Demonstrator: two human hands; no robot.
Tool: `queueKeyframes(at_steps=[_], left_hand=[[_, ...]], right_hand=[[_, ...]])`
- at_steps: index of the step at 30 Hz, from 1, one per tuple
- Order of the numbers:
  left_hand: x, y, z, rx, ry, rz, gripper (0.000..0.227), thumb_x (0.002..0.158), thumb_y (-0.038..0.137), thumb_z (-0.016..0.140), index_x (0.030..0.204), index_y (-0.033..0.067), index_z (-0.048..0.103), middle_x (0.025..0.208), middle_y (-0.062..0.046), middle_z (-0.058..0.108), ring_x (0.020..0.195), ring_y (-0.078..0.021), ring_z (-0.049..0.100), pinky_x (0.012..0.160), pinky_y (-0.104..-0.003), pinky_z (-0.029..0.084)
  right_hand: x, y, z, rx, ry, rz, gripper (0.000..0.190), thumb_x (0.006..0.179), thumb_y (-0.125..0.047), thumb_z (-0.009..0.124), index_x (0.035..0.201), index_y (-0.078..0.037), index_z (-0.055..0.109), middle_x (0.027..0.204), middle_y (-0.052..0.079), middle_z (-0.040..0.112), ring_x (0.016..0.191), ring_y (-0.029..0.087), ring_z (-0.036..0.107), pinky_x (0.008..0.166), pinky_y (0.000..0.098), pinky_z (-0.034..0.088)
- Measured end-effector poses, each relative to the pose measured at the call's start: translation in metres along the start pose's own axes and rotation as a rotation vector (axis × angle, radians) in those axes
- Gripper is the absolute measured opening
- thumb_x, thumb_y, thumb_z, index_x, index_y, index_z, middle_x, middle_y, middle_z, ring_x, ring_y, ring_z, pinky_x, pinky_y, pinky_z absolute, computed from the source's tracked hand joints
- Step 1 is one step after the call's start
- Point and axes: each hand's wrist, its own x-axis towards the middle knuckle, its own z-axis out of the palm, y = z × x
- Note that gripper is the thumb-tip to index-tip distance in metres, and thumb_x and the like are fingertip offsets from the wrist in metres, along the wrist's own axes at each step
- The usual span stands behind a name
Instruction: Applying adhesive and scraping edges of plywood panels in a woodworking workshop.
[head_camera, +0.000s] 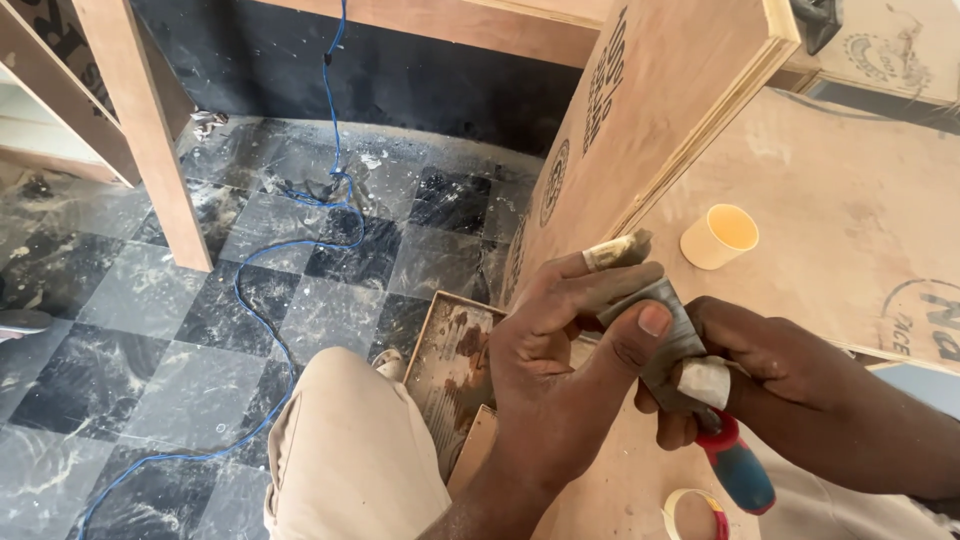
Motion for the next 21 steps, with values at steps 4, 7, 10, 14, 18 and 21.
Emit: queueKeyframes(at_steps=[4, 7, 10, 14, 18, 21], left_hand=[[-0.003, -0.001, -0.001, 0.114, 0.031, 0.094, 0.031, 0.096, 0.018, 0.079, 0.122, 0.0021, 0.075, 0.137, -0.015, 0.067, 0.117, -0.0183, 0.071, 0.101, -0.031, 0.06], [-0.005, -0.001, -0.002, 0.293, 0.066, 0.235, 0.03, 0.096, 0.016, 0.082, 0.122, 0.003, 0.076, 0.132, -0.015, 0.07, 0.116, -0.0194, 0.074, 0.1, -0.03, 0.062], [-0.005, 0.0, -0.003, 0.425, 0.087, 0.352, 0.03, 0.096, 0.015, 0.084, 0.123, 0.0036, 0.076, 0.127, -0.014, 0.072, 0.111, -0.0186, 0.076, 0.094, -0.027, 0.064], [-0.006, -0.002, -0.008, 0.456, 0.092, 0.422, 0.031, 0.096, 0.016, 0.085, 0.123, 0.0037, 0.075, 0.122, -0.013, 0.072, 0.107, -0.0169, 0.077, 0.089, -0.025, 0.065], [-0.007, 0.005, -0.007, 0.421, 0.109, 0.375, 0.033, 0.094, 0.02, 0.085, 0.121, 0.0047, 0.073, 0.12, -0.011, 0.072, 0.107, -0.0148, 0.076, 0.092, -0.026, 0.064], [-0.003, 0.022, -0.001, 0.327, 0.096, 0.247, 0.045, 0.087, 0.026, 0.083, 0.124, 0.0054, 0.068, 0.121, -0.01, 0.071, 0.105, -0.0139, 0.073, 0.091, -0.027, 0.062]], right_hand=[[-0.001, -0.01, 0.003, -0.006, 0.03, 0.079, 0.019, 0.1, -0.001, 0.049, 0.116, -0.007, 0.055, 0.099, 0.012, 0.068, 0.087, 0.023, 0.072, 0.075, 0.0404, 0.062], [-0.002, 0.007, -0.004, -0.021, -0.016, -0.036, 0.02, 0.102, -0.001, 0.051, 0.121, -0.007, 0.054, 0.102, 0.011, 0.068, 0.09, 0.023, 0.072, 0.076, 0.0396, 0.057], [-0.001, -0.019, 0.005, -0.058, 0.06, 0.091, 0.02, 0.101, -0.008, 0.051, 0.12, -0.009, 0.058, 0.098, 0.009, 0.069, 0.086, 0.021, 0.073, 0.074, 0.0387, 0.062], [-0.001, 0.008, -0.004, 0.162, 0.016, -0.036, 0.021, 0.106, -0.007, 0.053, 0.126, -0.004, 0.057, 0.101, 0.014, 0.068, 0.088, 0.025, 0.072, 0.075, 0.0411, 0.061], [-0.004, 0.001, -0.001, 0.056, 0.056, -0.004, 0.019, 0.104, -0.009, 0.054, 0.122, -0.005, 0.058, 0.1, 0.012, 0.069, 0.085, 0.024, 0.072, 0.073, 0.0396, 0.062], [-0.004, 0.009, -0.005, 0.008, 0.065, 0.02, 0.021, 0.102, -0.007, 0.056, 0.122, -0.007, 0.059, 0.1, 0.011, 0.069, 0.086, 0.022, 0.073, 0.073, 0.0389, 0.062]])
